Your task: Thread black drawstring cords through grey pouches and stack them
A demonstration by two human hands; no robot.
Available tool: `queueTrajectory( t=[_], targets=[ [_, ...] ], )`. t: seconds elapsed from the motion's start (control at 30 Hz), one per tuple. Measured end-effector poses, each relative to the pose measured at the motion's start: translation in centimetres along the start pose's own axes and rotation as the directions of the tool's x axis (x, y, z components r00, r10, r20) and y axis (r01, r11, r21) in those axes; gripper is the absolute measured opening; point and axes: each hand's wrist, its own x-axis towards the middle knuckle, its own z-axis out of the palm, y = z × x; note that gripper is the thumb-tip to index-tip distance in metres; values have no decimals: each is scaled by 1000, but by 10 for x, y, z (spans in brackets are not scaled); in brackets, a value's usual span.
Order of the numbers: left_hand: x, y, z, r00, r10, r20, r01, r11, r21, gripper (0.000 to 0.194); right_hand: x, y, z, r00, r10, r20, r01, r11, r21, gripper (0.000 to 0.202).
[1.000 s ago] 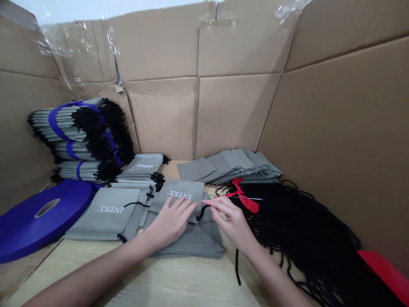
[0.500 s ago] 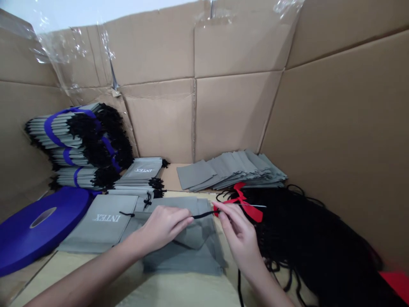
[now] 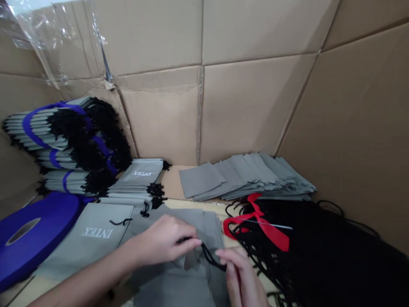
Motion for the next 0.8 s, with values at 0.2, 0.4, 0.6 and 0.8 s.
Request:
queueTrajectory(
  t=[0.2,0.4,0.6,0.8],
  targets=[
    [-26,13,-1,995,-91,-48,81,978,-192,34,4,-3,3,993,77,-88,-74,996,40,22],
    [-31,11,-2,994,-113,-8,103,934,-343,33,10,4,6,988,148,38,-151,986,74,21],
    [0,-13,5,995,-57,85,85,924,-372,34,11,21,4,908,333,255,-390,895,217,28],
    [21,-29,6,988,-69,140,122,900,-418,34,16,30,0,811,498,307,-580,754,309,33]
  ],
)
